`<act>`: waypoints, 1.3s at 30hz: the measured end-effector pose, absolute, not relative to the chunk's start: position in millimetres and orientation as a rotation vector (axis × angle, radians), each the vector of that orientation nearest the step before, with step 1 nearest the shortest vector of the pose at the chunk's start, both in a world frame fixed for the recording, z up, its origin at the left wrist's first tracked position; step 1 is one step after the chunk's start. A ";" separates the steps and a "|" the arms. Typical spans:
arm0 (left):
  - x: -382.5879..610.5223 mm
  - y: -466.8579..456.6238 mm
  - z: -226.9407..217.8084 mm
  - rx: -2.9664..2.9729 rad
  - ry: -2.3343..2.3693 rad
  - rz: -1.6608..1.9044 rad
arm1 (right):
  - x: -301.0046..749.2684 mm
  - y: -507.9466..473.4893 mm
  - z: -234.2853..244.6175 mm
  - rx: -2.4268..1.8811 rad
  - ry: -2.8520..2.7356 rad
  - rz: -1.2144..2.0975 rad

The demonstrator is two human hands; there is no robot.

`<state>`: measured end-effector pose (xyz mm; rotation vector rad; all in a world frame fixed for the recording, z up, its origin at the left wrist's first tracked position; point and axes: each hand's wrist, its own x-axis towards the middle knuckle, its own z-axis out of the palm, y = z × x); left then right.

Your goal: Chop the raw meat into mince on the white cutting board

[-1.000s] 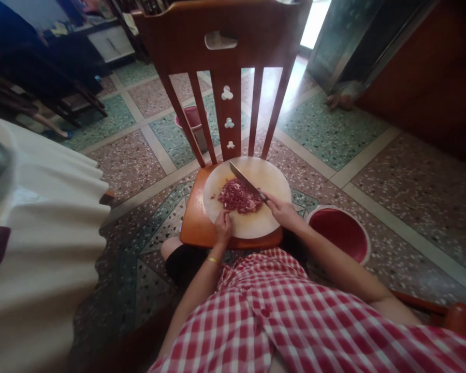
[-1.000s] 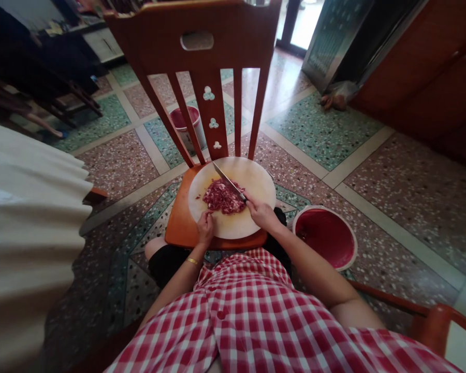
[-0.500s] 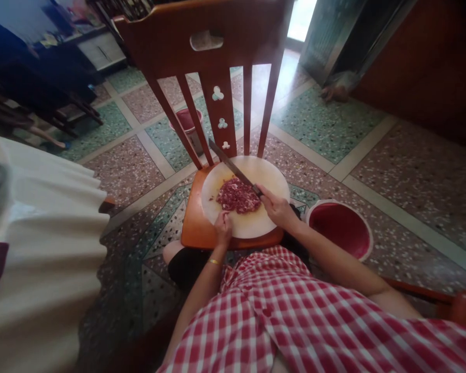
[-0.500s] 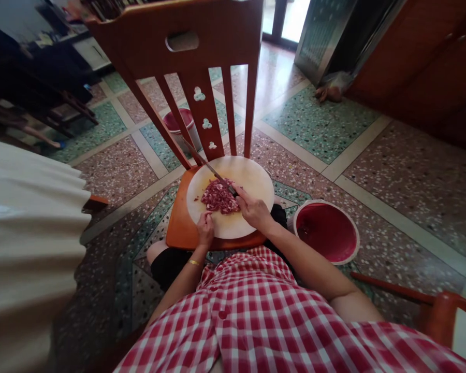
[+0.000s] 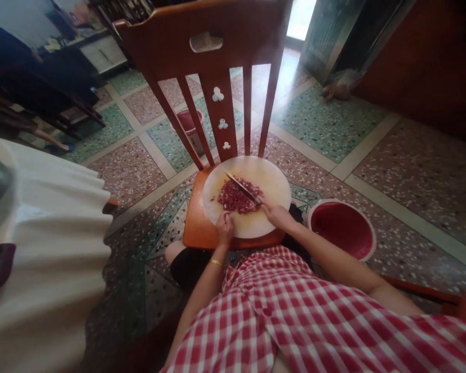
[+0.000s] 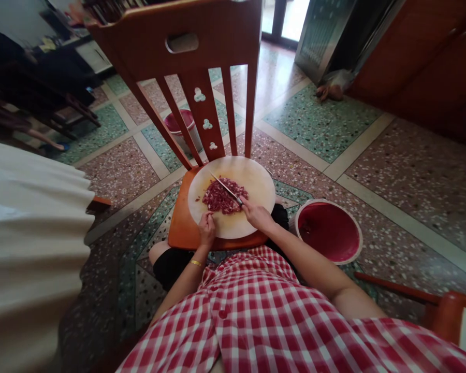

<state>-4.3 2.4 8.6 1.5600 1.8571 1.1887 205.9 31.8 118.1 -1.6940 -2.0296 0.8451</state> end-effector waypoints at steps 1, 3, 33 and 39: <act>-4.5 2.3 9.4 1.567 1.856 1.185 | 207.7 32.1 110.0 -1.728 -2.024 0.884; -4.8 2.1 10.9 1.576 1.850 1.165 | 213.6 33.0 99.5 -1.708 -1.931 1.007; -4.1 2.2 7.3 1.586 1.848 1.183 | 207.0 43.8 163.8 -1.364 -1.821 0.843; -3.7 2.3 5.1 1.602 1.859 1.197 | 194.8 46.0 137.1 -1.394 -1.942 0.704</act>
